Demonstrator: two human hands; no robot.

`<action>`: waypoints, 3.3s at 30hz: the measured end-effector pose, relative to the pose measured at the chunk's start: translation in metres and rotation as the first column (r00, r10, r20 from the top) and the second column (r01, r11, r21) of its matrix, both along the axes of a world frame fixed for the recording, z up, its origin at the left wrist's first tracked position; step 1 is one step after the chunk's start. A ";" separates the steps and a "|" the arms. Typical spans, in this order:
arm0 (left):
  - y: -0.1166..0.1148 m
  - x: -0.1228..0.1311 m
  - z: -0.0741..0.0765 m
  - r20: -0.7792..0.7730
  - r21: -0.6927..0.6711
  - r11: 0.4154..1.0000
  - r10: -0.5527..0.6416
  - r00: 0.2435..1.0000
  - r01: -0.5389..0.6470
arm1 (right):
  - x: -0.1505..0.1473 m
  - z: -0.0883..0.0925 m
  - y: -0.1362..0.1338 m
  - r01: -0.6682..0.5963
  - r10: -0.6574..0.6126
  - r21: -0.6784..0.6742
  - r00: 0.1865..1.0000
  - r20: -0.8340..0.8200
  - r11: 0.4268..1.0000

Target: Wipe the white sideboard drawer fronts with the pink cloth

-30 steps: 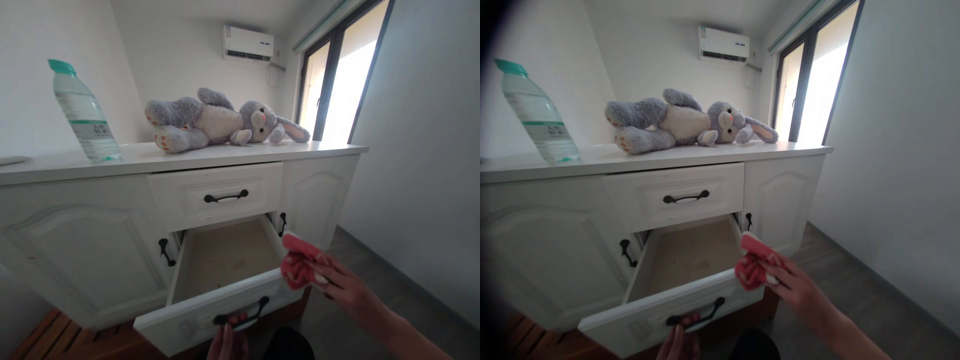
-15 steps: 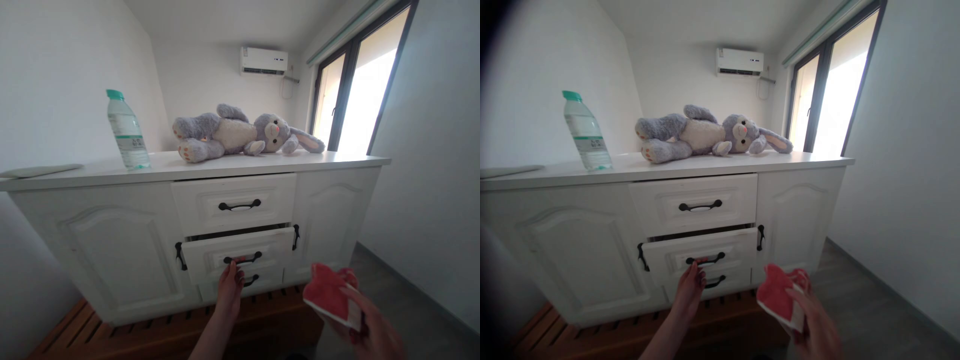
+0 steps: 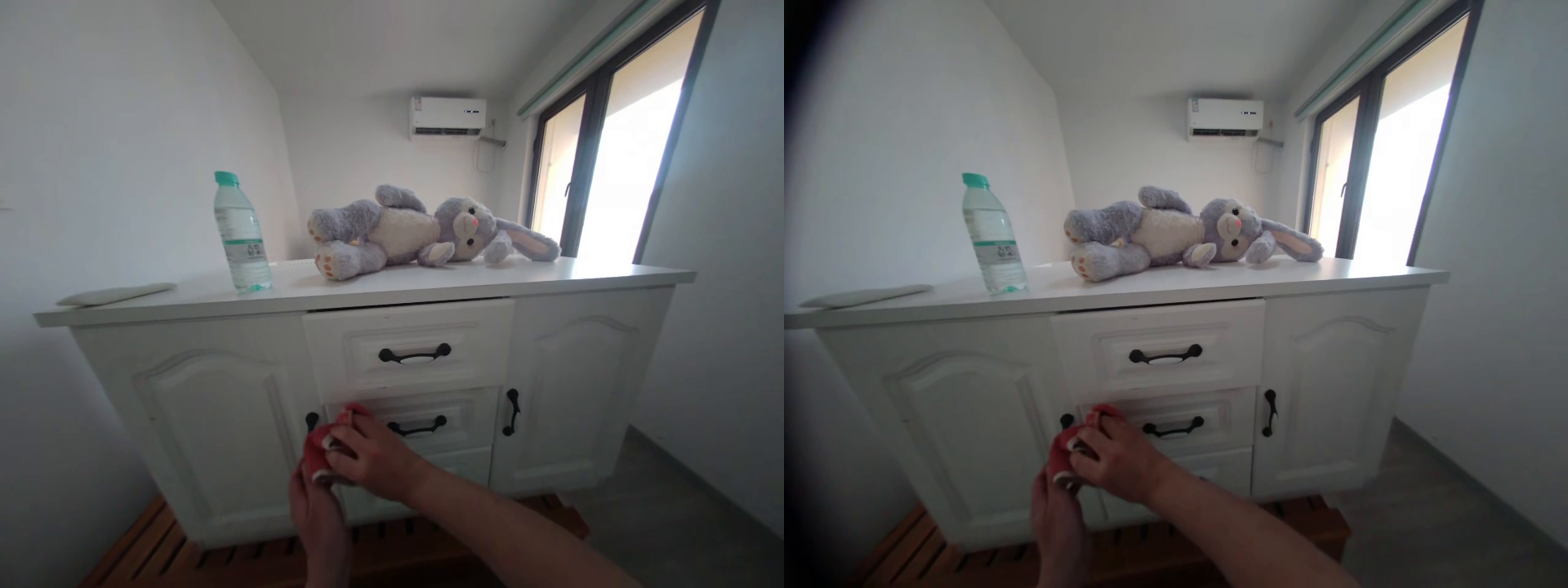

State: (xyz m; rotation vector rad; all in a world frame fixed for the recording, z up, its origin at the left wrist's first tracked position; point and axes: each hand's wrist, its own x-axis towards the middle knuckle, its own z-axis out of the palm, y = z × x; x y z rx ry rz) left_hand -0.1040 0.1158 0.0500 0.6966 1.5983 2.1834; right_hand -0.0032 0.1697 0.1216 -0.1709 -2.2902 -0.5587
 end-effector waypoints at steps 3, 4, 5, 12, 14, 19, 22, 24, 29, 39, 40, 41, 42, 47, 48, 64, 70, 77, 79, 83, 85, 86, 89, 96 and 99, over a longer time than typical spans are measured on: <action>-0.006 -0.019 0.018 -0.185 -0.114 0.987 0.090 0.978 -0.113 | -0.039 -0.008 0.033 -0.032 0.023 0.077 0.994 0.111 0.997; -0.003 -0.021 0.023 -0.316 -0.125 0.987 0.055 0.947 -0.099 | -0.047 -0.010 0.041 -0.032 0.021 0.080 0.991 0.134 0.996; 0.000 -0.021 0.026 -0.420 -0.141 0.986 0.023 0.907 -0.090 | -0.050 -0.011 0.047 -0.031 0.019 0.076 0.988 0.150 0.997; 0.026 0.034 0.010 -0.593 -0.181 0.983 -0.133 0.794 0.029 | 0.022 -0.014 0.065 0.039 -0.044 0.073 0.997 0.066 0.997; 0.033 0.068 0.000 -0.604 -0.164 0.980 -0.191 0.774 0.114 | 0.066 -0.016 0.066 0.069 -0.070 0.045 0.997 0.035 0.997; 0.055 0.164 -0.006 -0.646 -0.161 0.908 -0.394 0.654 0.387 | 0.190 -0.020 0.063 0.213 -0.220 -0.086 0.973 -0.073 0.973; 0.066 0.205 -0.001 -0.695 -0.220 0.812 -0.519 0.497 0.540 | 0.244 -0.023 0.062 0.347 -0.368 -0.164 0.922 -0.123 0.924; 0.069 0.219 -0.003 -0.709 -0.241 0.774 -0.552 0.439 0.585 | 0.261 -0.030 0.062 0.360 -0.394 -0.221 0.909 -0.135 0.906; 0.060 0.216 -0.046 -0.618 -0.399 0.705 -0.679 0.396 0.586 | 0.254 -0.084 0.058 0.297 -0.353 -0.290 0.921 -0.163 0.910; 0.043 0.152 -0.107 -0.498 -0.549 0.621 -0.781 0.377 0.560 | 0.184 -0.165 0.051 0.287 -0.346 -0.285 0.920 -0.184 0.914; 0.038 0.135 -0.109 -0.501 -0.526 0.655 -0.754 0.424 0.542 | 0.164 -0.167 0.053 0.271 -0.326 -0.267 0.926 -0.191 0.925; 0.033 0.116 -0.112 -0.504 -0.504 0.693 -0.720 0.476 0.515 | 0.140 -0.170 0.054 0.256 -0.308 -0.252 0.931 -0.193 0.933; 0.028 0.094 -0.116 -0.506 -0.483 0.734 -0.679 0.532 0.477 | 0.114 -0.173 0.055 0.241 -0.290 -0.240 0.938 -0.192 0.940; 0.006 -0.017 -0.126 -0.531 -0.392 0.884 -0.444 0.721 0.255 | -0.020 -0.173 0.050 0.159 -0.184 -0.208 0.977 -0.107 0.965; 0.005 -0.033 -0.121 -0.547 -0.381 0.896 -0.419 0.725 0.230 | -0.039 -0.165 0.048 0.158 -0.178 -0.187 0.980 -0.093 0.970; 0.024 0.005 -0.027 -0.694 -0.128 0.973 -0.226 0.684 0.192 | 0.007 -0.061 0.032 0.285 -0.308 -0.238 0.949 -0.065 0.928; 0.045 0.054 -0.016 -0.741 -0.212 0.947 -0.316 0.592 0.240 | 0.062 -0.060 0.034 0.382 -0.459 -0.418 0.883 -0.100 0.824; 0.062 0.134 0.003 -0.752 -0.395 0.777 -0.580 0.312 0.490 | 0.158 -0.059 0.034 0.381 -0.627 -0.599 0.730 -0.273 0.704; 0.064 0.149 0.003 -0.747 -0.416 0.730 -0.614 0.254 0.543 | 0.175 -0.070 0.038 0.363 -0.620 -0.595 0.722 -0.307 0.717; 0.059 0.154 -0.016 -0.728 -0.507 0.672 -0.669 0.149 0.539 | 0.181 -0.111 0.039 0.315 -0.618 -0.664 0.733 -0.284 0.679; 0.054 0.147 -0.033 -0.683 -0.599 0.640 -0.722 0.109 0.481 | 0.174 -0.133 0.038 0.290 -0.621 -0.703 0.736 -0.270 0.650; 0.052 0.141 -0.041 -0.660 -0.641 0.625 -0.745 0.095 0.446 | 0.168 -0.141 0.037 0.282 -0.624 -0.715 0.734 -0.268 0.640; 0.048 0.116 -0.065 -0.654 -0.672 0.631 -0.751 0.089 0.388 | 0.140 -0.155 0.034 0.283 -0.638 -0.718 0.717 -0.282 0.635; 0.036 0.007 -0.109 -0.770 -0.513 0.821 -0.570 0.287 0.252 | 0.021 -0.162 0.029 0.306 -0.558 -0.604 0.780 -0.285 0.736; 0.028 -0.029 -0.110 -0.811 -0.424 0.873 -0.484 0.328 0.239 | -0.020 -0.153 0.028 0.325 -0.515 -0.497 0.800 -0.309 0.804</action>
